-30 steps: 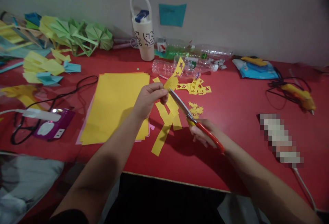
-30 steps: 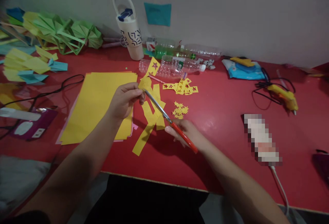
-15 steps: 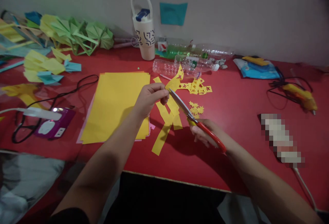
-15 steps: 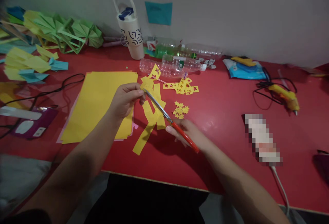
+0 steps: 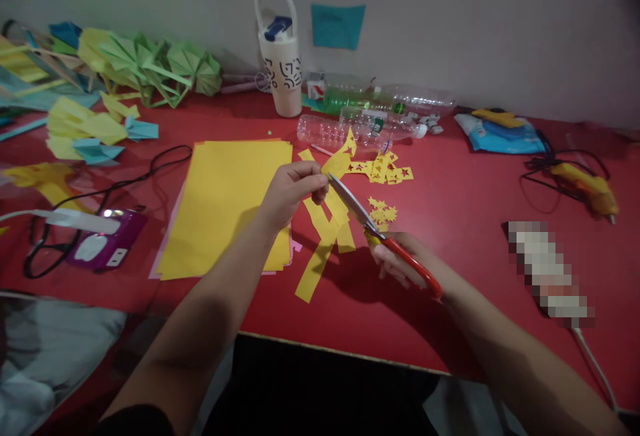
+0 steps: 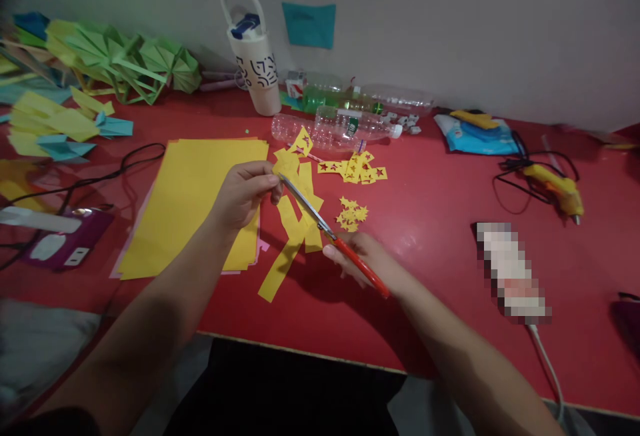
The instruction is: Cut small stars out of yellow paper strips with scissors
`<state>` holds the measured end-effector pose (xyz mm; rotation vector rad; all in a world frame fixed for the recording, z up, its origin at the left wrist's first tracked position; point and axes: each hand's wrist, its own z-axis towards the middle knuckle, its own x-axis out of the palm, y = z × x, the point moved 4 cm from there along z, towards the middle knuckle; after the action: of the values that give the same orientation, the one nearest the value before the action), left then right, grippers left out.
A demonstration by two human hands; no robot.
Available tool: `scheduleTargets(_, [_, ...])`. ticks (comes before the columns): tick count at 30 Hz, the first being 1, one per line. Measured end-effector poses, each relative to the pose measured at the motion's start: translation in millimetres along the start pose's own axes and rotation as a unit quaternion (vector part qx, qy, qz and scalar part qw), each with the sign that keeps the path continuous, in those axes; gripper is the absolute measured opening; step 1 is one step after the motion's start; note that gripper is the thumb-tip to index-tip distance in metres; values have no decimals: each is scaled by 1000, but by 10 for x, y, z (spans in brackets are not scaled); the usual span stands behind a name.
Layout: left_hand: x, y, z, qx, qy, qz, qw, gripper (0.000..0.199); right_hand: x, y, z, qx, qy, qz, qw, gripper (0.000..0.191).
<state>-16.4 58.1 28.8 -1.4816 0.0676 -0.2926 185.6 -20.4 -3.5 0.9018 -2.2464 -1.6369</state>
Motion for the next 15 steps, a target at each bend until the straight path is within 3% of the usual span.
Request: scheduleTargets(15, [-12, -36, 7, -12, 8, 6, 1000, 15, -15, 2, -17, 45, -19, -9, 999, 53])
